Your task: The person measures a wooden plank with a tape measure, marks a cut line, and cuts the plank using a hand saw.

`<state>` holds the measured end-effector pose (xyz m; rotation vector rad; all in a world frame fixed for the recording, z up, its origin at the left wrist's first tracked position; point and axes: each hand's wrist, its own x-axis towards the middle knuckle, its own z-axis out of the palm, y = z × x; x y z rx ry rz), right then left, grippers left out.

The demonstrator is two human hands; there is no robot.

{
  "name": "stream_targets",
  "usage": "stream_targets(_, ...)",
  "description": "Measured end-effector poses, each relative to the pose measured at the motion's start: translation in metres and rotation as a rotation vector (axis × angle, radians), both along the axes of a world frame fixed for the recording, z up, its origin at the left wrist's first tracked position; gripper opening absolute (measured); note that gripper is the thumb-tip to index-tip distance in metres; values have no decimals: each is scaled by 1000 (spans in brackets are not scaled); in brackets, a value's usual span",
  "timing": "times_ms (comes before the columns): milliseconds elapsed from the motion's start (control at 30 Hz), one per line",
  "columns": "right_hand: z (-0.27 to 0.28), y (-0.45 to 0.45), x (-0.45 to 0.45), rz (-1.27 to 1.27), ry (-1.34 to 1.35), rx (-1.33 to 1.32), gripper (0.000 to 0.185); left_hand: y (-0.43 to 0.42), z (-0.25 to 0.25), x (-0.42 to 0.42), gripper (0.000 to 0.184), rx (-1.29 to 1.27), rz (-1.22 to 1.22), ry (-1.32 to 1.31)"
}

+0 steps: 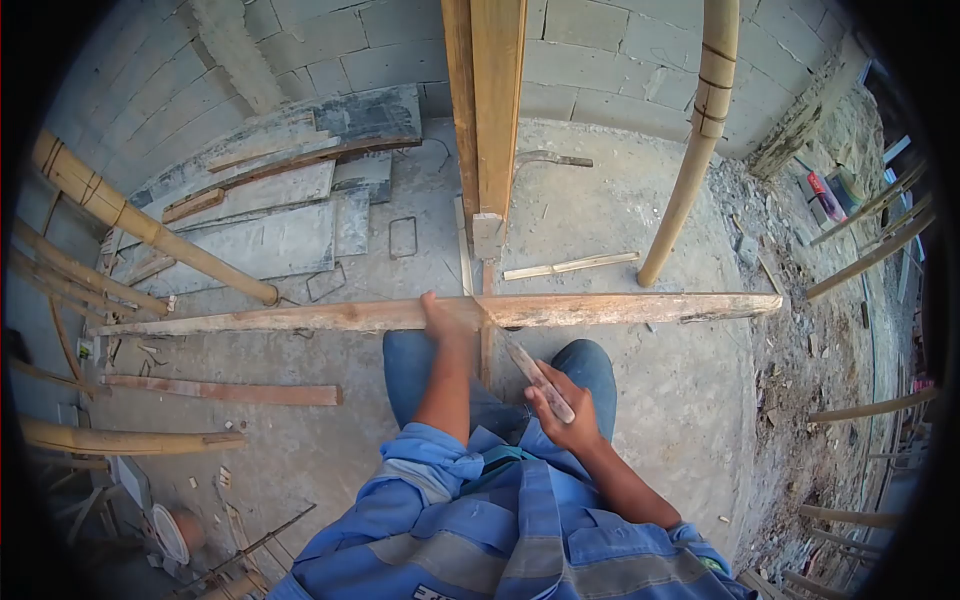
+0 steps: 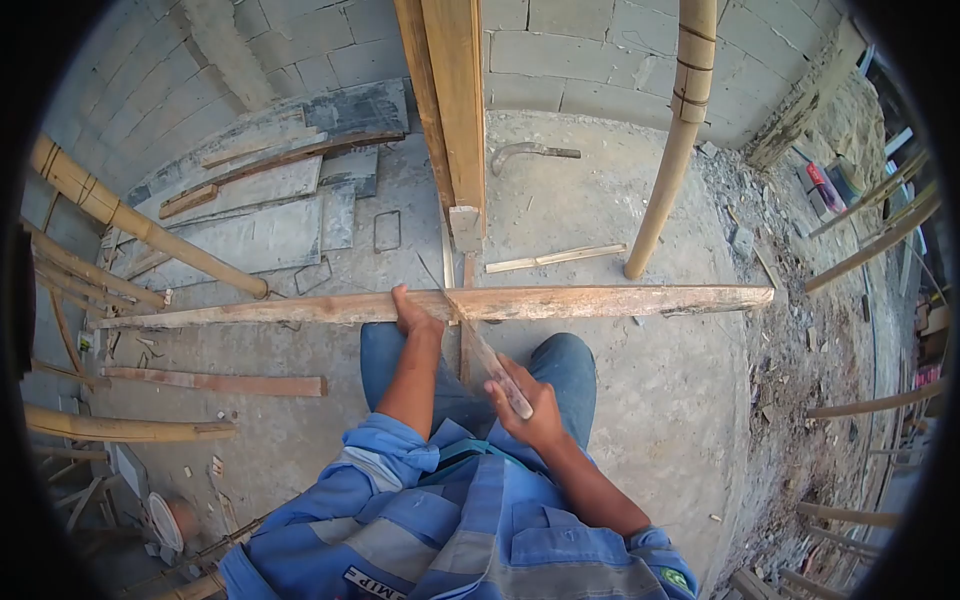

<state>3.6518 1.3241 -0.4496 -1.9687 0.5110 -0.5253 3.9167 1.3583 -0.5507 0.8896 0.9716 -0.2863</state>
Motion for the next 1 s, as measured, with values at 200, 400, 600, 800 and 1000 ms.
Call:
stream_targets(200,-8,-6,61,41,186,75,48,-1,4,-8,77,3,26,-50)
stream_targets(400,15,10,-50,-16,6,21,47,0,-3,1,80,-17,-31,5)
stream_targets(600,-38,-10,76,48,94,22,48,7,-14,-3,87,-76,24,-66)
stream_targets(800,26,4,-68,49,82,0,48,-1,-22,8,86,12,21,-55)
stream_targets(1000,-52,-13,87,-4,28,0,48,2,-5,6,82,10,-10,-26)
